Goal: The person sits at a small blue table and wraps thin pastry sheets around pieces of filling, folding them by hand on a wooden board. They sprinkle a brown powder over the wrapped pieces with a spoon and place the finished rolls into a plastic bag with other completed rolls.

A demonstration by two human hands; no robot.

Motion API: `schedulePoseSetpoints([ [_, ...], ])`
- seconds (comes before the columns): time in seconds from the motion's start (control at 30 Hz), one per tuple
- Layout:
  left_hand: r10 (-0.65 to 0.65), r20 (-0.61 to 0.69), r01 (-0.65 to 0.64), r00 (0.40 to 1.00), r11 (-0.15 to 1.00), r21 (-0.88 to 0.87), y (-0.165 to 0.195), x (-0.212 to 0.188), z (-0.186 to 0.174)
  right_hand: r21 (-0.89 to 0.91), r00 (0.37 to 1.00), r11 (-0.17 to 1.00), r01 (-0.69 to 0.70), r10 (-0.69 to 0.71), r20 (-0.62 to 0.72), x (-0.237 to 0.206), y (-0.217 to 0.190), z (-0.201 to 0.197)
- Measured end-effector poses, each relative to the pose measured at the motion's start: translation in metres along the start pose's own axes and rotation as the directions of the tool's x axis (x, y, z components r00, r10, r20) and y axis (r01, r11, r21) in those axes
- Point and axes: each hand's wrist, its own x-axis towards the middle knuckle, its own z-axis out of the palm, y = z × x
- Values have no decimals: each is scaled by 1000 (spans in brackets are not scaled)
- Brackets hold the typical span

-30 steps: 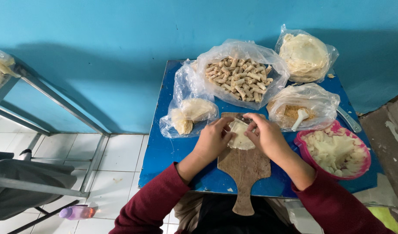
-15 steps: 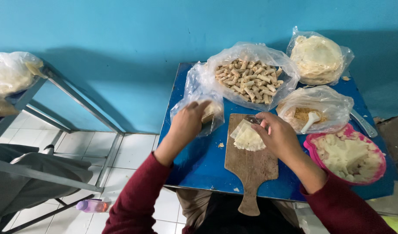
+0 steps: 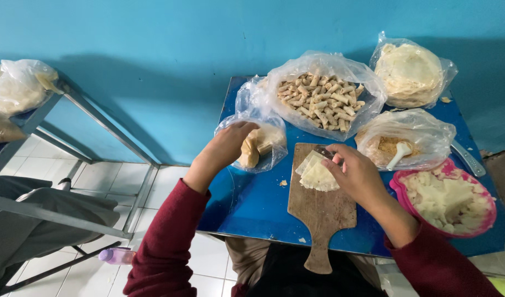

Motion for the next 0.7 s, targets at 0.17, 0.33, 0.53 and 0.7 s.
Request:
schedulePoseSetpoints([
  [0.17, -226, 9, 226, 974, 974, -30, 1, -17, -3, -13, 1000, 1000, -11, 11, 11, 1, -3, 0],
  [0.33, -93, -65, 98, 993, 992, 78, -7, -29, 7, -33, 1000, 999, 3, -3, 22, 2, -7, 2],
  [0.53, -32, -149, 38, 988, 999, 35, -20, -31, 20, -30, 999, 1000, 4, -3, 36, 2, -10, 4],
  [0.7, -88, -207, 102, 974, 993, 57, -27, -35, 26, -17, 1000, 1000, 0, 0, 29, 2, -10, 4],
])
